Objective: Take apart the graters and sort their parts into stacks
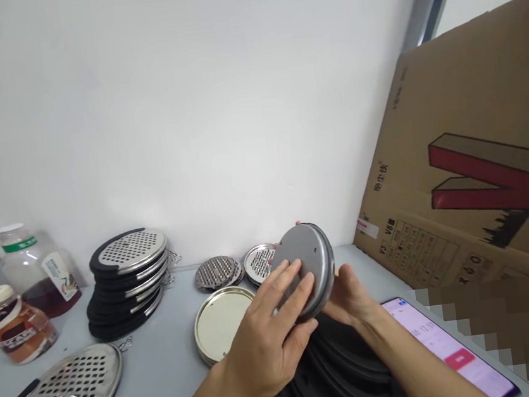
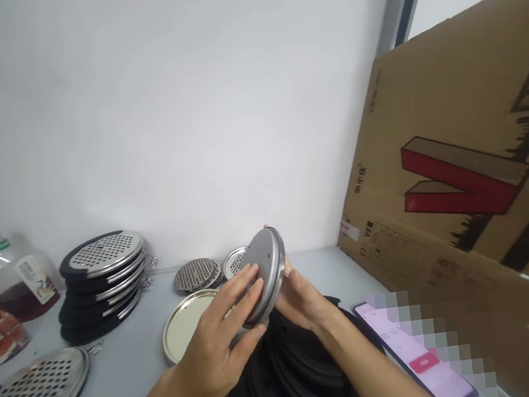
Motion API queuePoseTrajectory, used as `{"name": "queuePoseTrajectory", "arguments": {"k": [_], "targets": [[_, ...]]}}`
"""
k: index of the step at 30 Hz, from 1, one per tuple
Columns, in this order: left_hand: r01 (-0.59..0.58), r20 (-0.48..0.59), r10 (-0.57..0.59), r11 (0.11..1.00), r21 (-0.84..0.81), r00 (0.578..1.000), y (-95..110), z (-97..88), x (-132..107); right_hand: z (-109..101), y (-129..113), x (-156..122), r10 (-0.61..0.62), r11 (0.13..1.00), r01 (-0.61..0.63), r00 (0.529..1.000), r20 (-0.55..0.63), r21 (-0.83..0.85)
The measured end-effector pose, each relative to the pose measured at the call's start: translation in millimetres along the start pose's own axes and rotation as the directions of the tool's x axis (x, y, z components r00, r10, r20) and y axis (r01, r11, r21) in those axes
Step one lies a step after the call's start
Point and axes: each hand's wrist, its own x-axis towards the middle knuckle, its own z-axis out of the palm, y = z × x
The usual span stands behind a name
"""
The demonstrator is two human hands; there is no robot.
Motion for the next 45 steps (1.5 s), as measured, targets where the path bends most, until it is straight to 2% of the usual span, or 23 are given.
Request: {"name": "queuePoseTrajectory", "arguments": {"k": [4,6,10,14,17,19,20,21,23,24,25,27,28,30,32,33,34,35,36,40,42,45], "targets": [[0.051,0.019,-0.049,0.994,-0.093,0.999,8,-0.6,-8,0,4,-7,0.02,1.0,-0.02,1.0,-0.009,0.019],[0.165,0.041,-0.16,0.966,-0.198,0.986,11,-2.8,-11,7,5,-9,0.0,1.0,0.0,1.0,-0.012,0.013],[0.36,0.044,-0.366,0.877,-0.319,0.93,11,-4.4,-12,25,7,-11,-0.065,0.997,0.065,0.998,0.005,-0.047],[0.372,0.019,-0.39,0.863,-0.342,0.921,7,-0.8,-15,33,7,-12,-0.061,0.992,0.061,0.998,0.008,-0.108],[0.329,-0.017,-0.359,0.873,-0.36,0.933,5,1.9,-16,27,7,-12,-0.023,0.994,0.026,0.999,0.034,-0.109],[0.341,-0.051,-0.401,0.832,-0.437,0.914,3,2.2,-15,20,8,-11,0.021,0.995,-0.019,0.999,0.025,-0.096],[0.368,-0.073,-0.467,0.776,-0.512,0.881,2,1.3,-14,16,9,-10,0.04,0.996,-0.04,0.999,-0.001,-0.08],[0.394,-0.094,-0.557,0.686,-0.612,0.825,0,-0.4,-12,13,10,-9,0.054,0.997,-0.056,0.998,-0.04,-0.056],[0.385,-0.065,-0.744,0.415,-0.824,0.665,-8,-7.1,-7,8,11,-6,0.072,0.997,-0.071,0.99,-0.118,0.011],[0.342,-0.014,-0.808,0.265,-0.902,0.589,-13,-11.9,-5,6,10,-4,0.089,0.995,-0.083,0.986,-0.14,0.049],[0.291,0.053,-0.845,0.123,-0.949,0.532,-19,-17.4,-3,5,9,-1,0.113,0.991,-0.1,0.982,-0.15,0.091],[0.223,0.193,-0.86,-0.095,-0.97,0.472,-33,-28.5,-2,2,5,3,0.164,0.974,-0.135,0.974,-0.154,0.181],[0.204,0.238,-0.863,-0.161,-0.966,0.446,-41,-33.2,-2,1,3,5,0.189,0.963,-0.149,0.968,-0.164,0.226],[0.181,0.246,-0.903,-0.193,-0.965,0.352,-54,-39.9,-4,-2,2,9,0.228,0.944,-0.16,0.949,-0.219,0.29],[0.198,0.162,-0.96,-0.118,-0.973,0.226,-66,-44.4,-7,-5,1,12,0.25,0.94,-0.154,0.917,-0.31,0.304],[0.219,0.11,-0.978,-0.07,-0.973,0.177,-70,-46.9,-9,-7,1,13,0.254,0.944,-0.149,0.897,-0.361,0.294],[0.239,0.066,-0.987,-0.03,-0.971,0.147,-74,-50.2,-12,-10,0,14,0.246,0.952,-0.136,0.876,-0.415,0.275],[0.268,0.035,-0.989,0.005,-0.964,0.145,-77,-54.3,-14,-13,-2,15,0.224,0.961,-0.115,0.854,-0.469,0.251],[0.312,0.027,-0.984,0.03,-0.949,0.175,-80,-59.2,-18,-16,-4,15,0.191,0.971,-0.083,0.833,-0.519,0.224],[0.627,0.134,-0.925,0.13,-0.768,0.356,-84,-76.5,-35,-30,-21,15,0.019,0.99,0.076,0.766,-0.643,0.12],[0.739,0.158,-0.902,0.218,-0.637,0.403,-84,-77.5,-45,-35,-28,15,-0.022,0.989,0.116,0.746,-0.666,0.097],[0.827,0.154,-0.864,0.386,-0.41,0.48,-88,-70.5,-59,-39,-33,15,-0.024,0.988,0.123,0.719,-0.695,0.094]]}}
